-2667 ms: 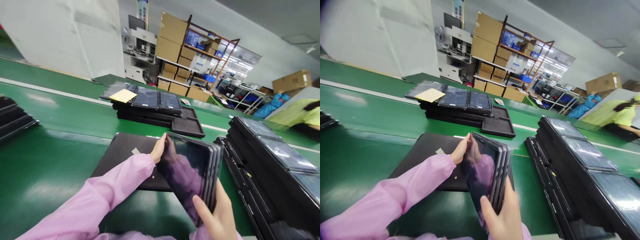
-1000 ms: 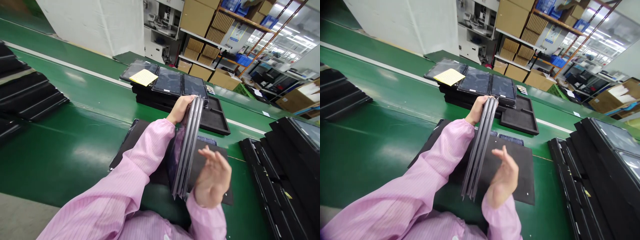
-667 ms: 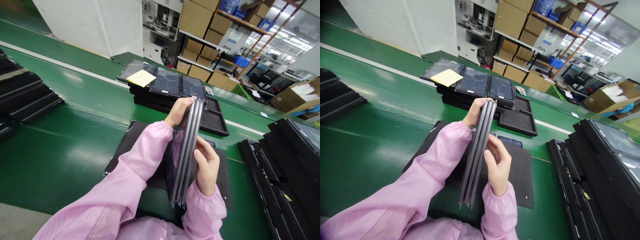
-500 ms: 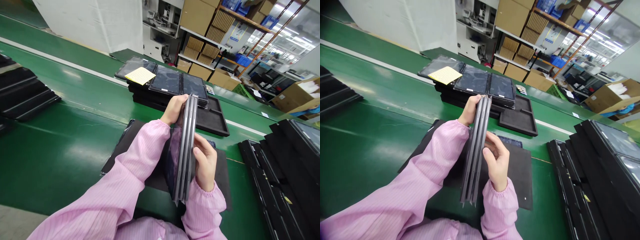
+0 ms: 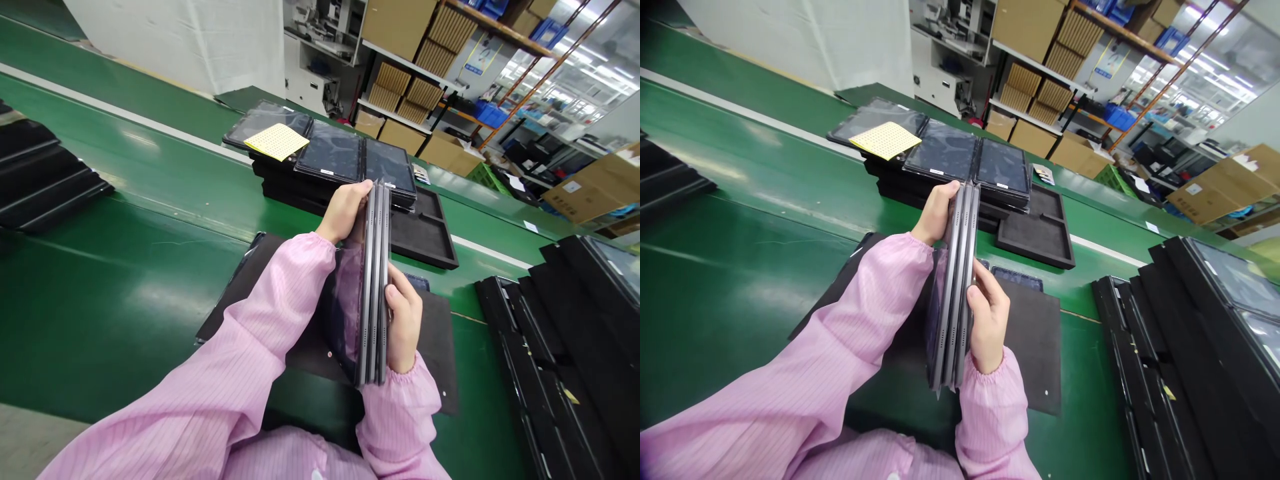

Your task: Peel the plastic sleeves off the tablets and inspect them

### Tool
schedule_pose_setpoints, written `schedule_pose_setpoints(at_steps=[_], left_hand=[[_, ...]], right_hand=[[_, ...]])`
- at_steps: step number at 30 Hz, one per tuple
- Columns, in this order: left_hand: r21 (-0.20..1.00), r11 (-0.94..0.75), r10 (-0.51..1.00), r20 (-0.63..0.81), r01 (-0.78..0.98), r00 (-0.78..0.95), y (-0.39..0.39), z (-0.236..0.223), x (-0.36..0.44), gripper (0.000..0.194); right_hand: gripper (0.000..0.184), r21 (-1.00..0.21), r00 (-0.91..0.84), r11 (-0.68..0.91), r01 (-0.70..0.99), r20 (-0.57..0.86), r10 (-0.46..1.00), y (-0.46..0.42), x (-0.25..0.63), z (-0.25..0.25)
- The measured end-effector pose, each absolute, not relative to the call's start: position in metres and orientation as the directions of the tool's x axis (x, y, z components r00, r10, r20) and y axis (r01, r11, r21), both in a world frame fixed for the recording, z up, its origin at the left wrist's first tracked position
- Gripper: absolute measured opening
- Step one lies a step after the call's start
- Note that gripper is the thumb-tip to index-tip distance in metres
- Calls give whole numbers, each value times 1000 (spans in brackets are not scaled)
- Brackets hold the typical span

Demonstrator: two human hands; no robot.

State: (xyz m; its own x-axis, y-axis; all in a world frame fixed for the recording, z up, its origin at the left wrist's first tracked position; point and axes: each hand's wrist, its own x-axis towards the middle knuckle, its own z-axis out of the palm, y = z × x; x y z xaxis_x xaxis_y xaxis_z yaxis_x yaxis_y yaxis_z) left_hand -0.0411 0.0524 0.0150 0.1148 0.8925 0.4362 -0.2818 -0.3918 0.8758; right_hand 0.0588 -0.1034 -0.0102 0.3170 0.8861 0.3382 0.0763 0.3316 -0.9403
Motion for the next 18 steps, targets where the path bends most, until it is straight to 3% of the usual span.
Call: schedule_pose_setpoints(at_steps=[10, 18], left_hand=[[858, -351, 892, 428, -376, 144, 49, 17, -39, 59], [846, -238, 878, 397, -477, 268, 46, 16, -34, 64]], right_hand=[[29, -944, 317, 328, 43, 324, 891, -104, 59, -14], [31, -916, 255, 401, 19, 393, 884, -108, 59, -18]])
